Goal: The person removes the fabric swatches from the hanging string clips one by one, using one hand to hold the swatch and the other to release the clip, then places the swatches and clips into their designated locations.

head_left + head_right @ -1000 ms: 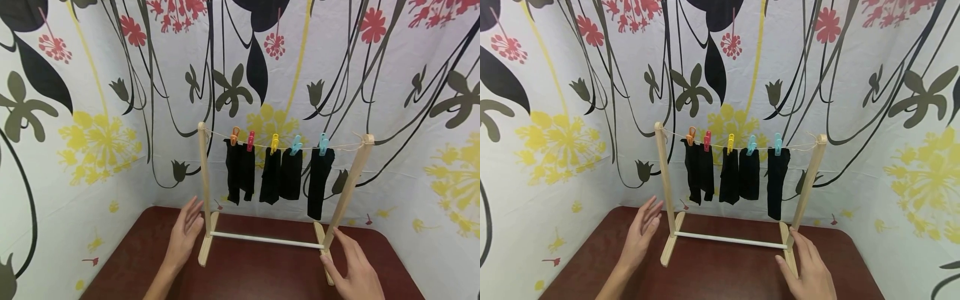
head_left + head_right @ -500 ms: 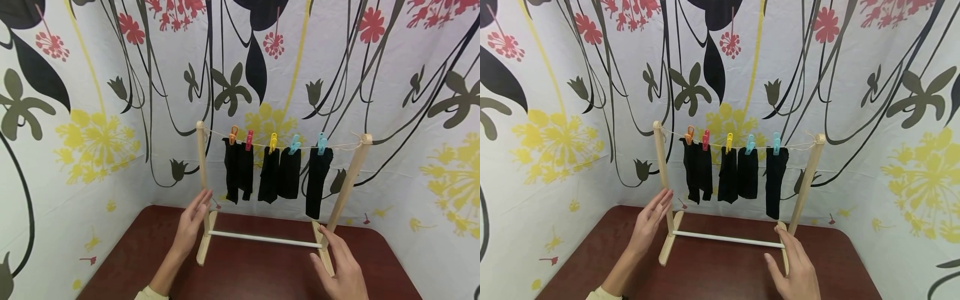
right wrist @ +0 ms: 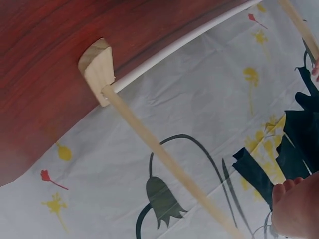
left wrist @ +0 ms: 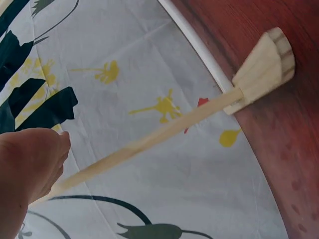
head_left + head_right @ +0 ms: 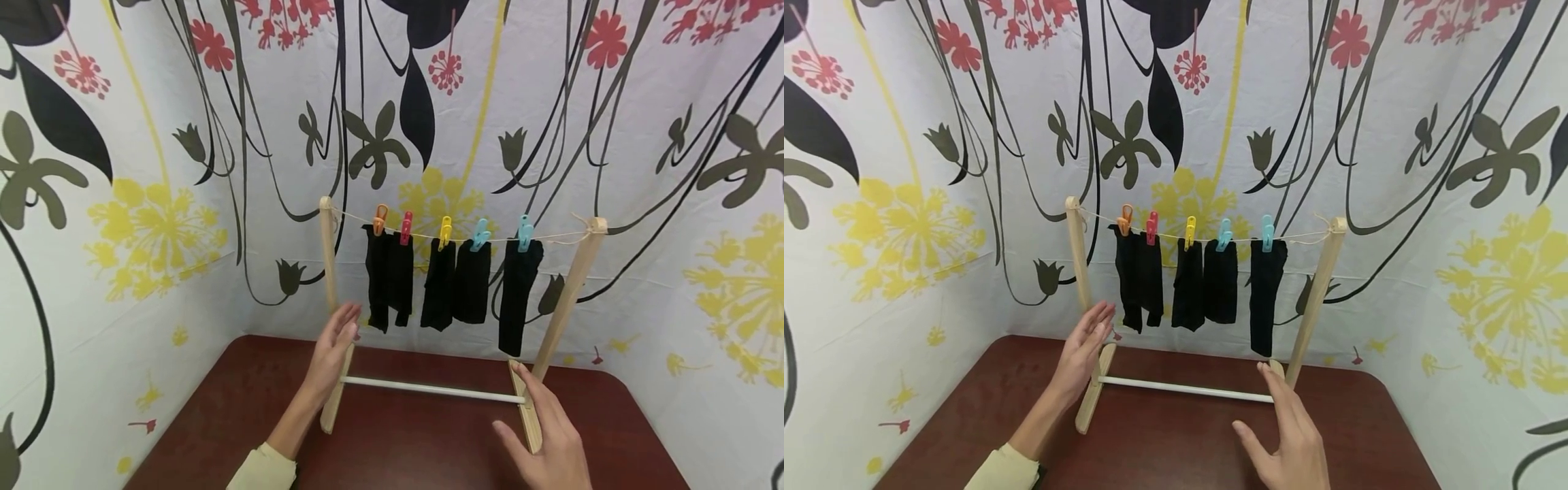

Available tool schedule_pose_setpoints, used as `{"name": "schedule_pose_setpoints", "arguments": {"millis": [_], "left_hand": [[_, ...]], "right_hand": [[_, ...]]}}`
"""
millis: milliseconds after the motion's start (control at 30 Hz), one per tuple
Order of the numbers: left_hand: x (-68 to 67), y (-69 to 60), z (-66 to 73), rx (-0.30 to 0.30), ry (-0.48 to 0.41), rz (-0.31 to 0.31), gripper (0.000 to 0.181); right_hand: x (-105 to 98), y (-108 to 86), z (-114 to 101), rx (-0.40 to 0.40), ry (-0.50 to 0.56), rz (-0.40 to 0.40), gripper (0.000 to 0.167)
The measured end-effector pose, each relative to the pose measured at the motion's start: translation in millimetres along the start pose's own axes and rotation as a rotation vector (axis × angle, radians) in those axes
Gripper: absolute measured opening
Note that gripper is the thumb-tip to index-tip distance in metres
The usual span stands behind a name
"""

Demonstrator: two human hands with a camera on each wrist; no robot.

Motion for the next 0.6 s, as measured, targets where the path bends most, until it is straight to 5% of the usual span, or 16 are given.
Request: {"name": "schedule_pose_setpoints", "arguments": {"millis": [167,600], "left_hand": [[7.2,11.7,-14.1,-0.076,0.003,0.017,0.063],[2.0,31.7,-38.7,-0.126,-0.064,0.043,0.055]], "right_hand": [[8,6.8,-8,-0.004,0.016,-0.008,0.086],[24,25.3,-32,-0.046,0.104,-0.004,0.082]]}}
Point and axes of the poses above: each hand's wrist, its own y-axis towards the middle knuckle, its own x-axis out of the palm, z = x × y, the point moved 6 cm from there along y, towards the middle knuckle, and after that the axes turned 1 degree about x, right-handed, at the moved point
